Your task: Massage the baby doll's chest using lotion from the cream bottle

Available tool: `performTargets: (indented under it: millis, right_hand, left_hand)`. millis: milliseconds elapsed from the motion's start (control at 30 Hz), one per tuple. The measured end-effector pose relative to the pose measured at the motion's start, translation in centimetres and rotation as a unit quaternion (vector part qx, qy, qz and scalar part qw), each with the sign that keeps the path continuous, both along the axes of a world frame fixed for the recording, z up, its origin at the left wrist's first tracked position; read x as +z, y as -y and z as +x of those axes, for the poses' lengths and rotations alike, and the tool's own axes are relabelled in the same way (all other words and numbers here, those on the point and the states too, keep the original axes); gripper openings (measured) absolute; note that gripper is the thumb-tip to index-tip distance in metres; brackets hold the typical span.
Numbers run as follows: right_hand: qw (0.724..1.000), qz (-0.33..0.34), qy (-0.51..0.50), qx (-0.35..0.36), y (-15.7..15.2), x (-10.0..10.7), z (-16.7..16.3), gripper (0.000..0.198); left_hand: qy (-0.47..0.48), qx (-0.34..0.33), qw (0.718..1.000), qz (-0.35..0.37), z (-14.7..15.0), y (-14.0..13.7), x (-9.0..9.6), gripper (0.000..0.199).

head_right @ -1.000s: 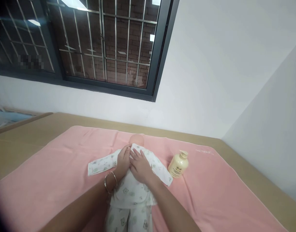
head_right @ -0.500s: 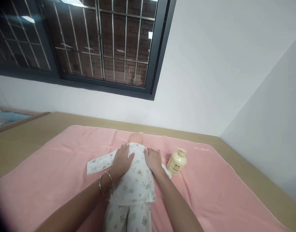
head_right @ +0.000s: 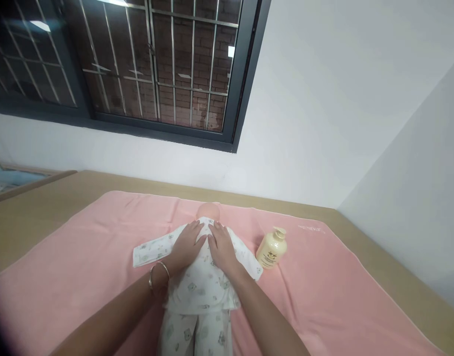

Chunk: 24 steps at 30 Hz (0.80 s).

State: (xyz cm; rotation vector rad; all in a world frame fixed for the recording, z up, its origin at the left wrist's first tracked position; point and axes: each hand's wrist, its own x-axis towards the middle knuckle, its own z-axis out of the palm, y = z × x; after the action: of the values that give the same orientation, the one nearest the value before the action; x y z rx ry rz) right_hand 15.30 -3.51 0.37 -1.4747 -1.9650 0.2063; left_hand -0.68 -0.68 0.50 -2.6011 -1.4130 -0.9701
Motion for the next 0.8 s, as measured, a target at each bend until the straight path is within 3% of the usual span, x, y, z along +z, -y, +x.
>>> performTargets:
  millis: [67, 167, 367, 600, 800]
  right_hand:
    - [1.000, -0.009, 0.016, 0.007, -0.7, -0.3, 0.8, 0.049]
    - [0.998, -0.029, 0.053, -0.016, -1.4, -0.3, 1.6, 0.054]
    - [0.987, -0.042, 0.125, -0.093, 0.1, 0.7, 0.0, 0.054]
    - [0.993, -0.036, 0.104, -0.040, 3.4, 2.6, -2.5, 0.046]
    - [0.999, -0.033, -0.007, -0.023, 0.3, 0.6, -0.5, 0.051]
  left_hand:
    - [0.021, -0.009, 0.999, -0.030, -0.6, -1.0, -0.5, 0.045]
    - [0.032, 0.028, 0.998, -0.054, -0.8, -1.5, -1.1, 0.052]
    - [-0.010, 0.093, 0.996, 0.001, 0.3, 0.5, -0.4, 0.043]
    - [-0.061, 0.007, 0.998, 0.009, 0.9, 2.4, 2.0, 0.021]
    - [0.036, -0.022, 0.999, 0.028, 0.1, 0.3, 0.7, 0.029]
